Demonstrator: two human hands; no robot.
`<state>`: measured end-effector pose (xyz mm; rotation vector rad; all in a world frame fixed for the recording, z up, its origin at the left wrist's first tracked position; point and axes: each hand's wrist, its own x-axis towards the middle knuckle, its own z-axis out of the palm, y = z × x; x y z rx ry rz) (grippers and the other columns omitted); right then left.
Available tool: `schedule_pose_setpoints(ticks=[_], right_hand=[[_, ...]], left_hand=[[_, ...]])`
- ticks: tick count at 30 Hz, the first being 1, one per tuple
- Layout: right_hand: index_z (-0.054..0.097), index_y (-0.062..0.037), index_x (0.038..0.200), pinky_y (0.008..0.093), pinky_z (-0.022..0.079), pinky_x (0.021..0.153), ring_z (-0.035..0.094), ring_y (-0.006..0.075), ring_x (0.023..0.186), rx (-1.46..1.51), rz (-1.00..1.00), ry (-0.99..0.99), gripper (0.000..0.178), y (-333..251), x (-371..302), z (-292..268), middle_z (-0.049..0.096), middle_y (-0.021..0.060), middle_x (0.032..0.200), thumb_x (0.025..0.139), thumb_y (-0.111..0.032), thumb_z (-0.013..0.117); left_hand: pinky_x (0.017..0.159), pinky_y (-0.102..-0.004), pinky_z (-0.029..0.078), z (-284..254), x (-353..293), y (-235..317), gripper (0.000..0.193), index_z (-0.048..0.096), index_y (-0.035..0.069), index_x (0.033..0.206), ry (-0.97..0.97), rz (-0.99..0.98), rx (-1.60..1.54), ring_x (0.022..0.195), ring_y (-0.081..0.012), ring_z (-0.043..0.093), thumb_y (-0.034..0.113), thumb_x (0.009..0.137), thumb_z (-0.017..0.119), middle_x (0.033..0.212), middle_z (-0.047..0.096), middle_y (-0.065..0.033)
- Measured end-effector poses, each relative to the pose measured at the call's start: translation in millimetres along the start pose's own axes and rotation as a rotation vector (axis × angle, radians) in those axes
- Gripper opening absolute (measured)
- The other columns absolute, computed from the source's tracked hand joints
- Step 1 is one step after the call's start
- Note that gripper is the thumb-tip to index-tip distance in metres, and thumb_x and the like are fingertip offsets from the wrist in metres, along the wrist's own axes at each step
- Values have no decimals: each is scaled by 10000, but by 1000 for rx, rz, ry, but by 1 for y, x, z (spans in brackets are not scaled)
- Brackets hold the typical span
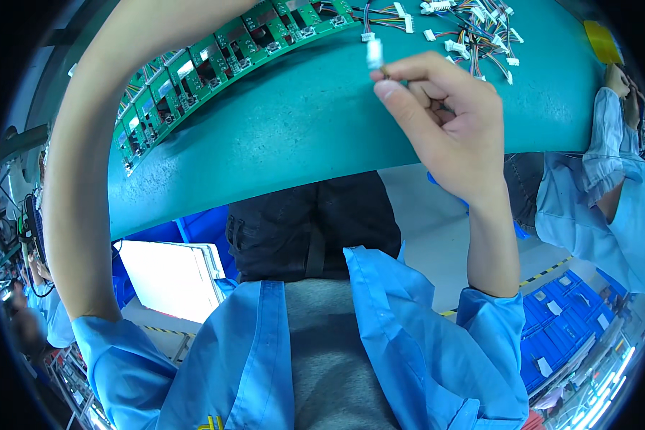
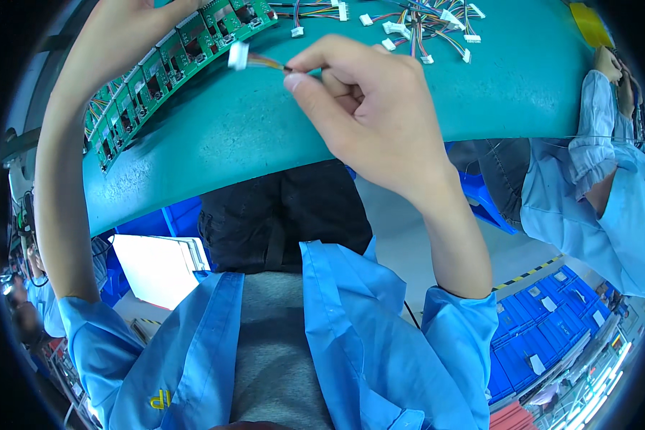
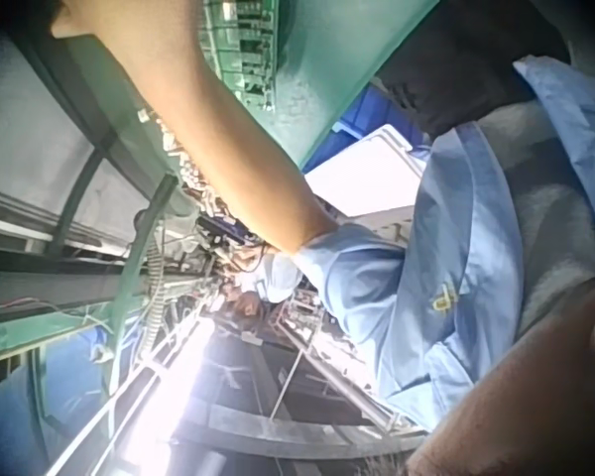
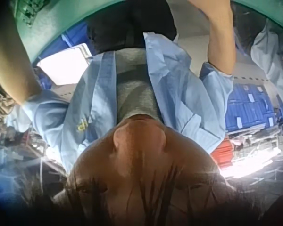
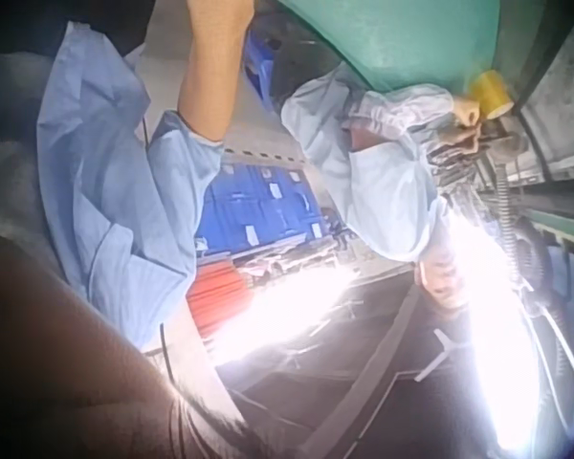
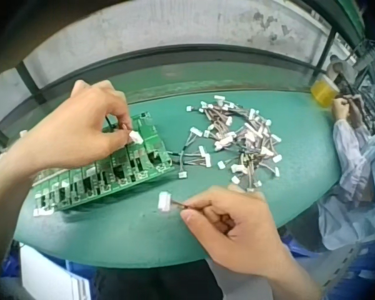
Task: Connecting wire harnesses to printed circuit boards at a manual assembly station.
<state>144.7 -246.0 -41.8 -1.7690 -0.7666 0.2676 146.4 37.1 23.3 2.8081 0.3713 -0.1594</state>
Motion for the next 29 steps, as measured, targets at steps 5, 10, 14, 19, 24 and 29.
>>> schedule_pose_setpoints(ticks=[5,10,14,19,24,29], right_hand=[[734,-7,943,222,334,577,404,72,602,-274,-238,-46,64,6,-1,-2,497,-17,658,882,4,715],[722,-9,947,268,365,647,448,118,637,-423,-278,8,106,8,-5,-5,527,15,695,844,17,724],[715,-12,944,293,382,715,484,148,670,-540,-316,-91,103,4,-5,-14,567,37,776,845,14,713],[707,-17,954,291,393,727,517,161,715,-602,-381,-265,98,-1,3,-25,599,51,869,858,1,704],[712,-46,981,304,433,820,546,213,757,-402,-437,-285,94,-2,43,-35,613,52,868,887,-48,712],[703,7,980,284,470,667,535,153,697,-252,208,-216,129,-23,108,-22,683,80,880,908,-48,612]], left_hand=[[965,-353,371,-1,-12,16,96,690,-6,780,27,22,-13,891,-223,554,68,831,657,842,647,-98],[963,-358,377,1,-23,29,95,685,-16,775,58,42,-32,864,-227,561,42,839,645,841,660,-106],[962,-362,381,5,-29,37,98,681,-24,770,86,67,-58,843,-230,566,22,844,636,839,671,-112],[967,-375,394,5,-30,26,95,687,-18,778,63,67,-104,858,-238,577,37,847,650,851,673,-117],[973,-391,409,7,-25,17,94,694,-10,788,27,95,-166,876,-248,592,55,849,668,866,677,-123],[980,-406,424,3,-19,20,95,702,-3,797,-8,140,-212,894,-259,606,74,852,686,880,680,-129]])
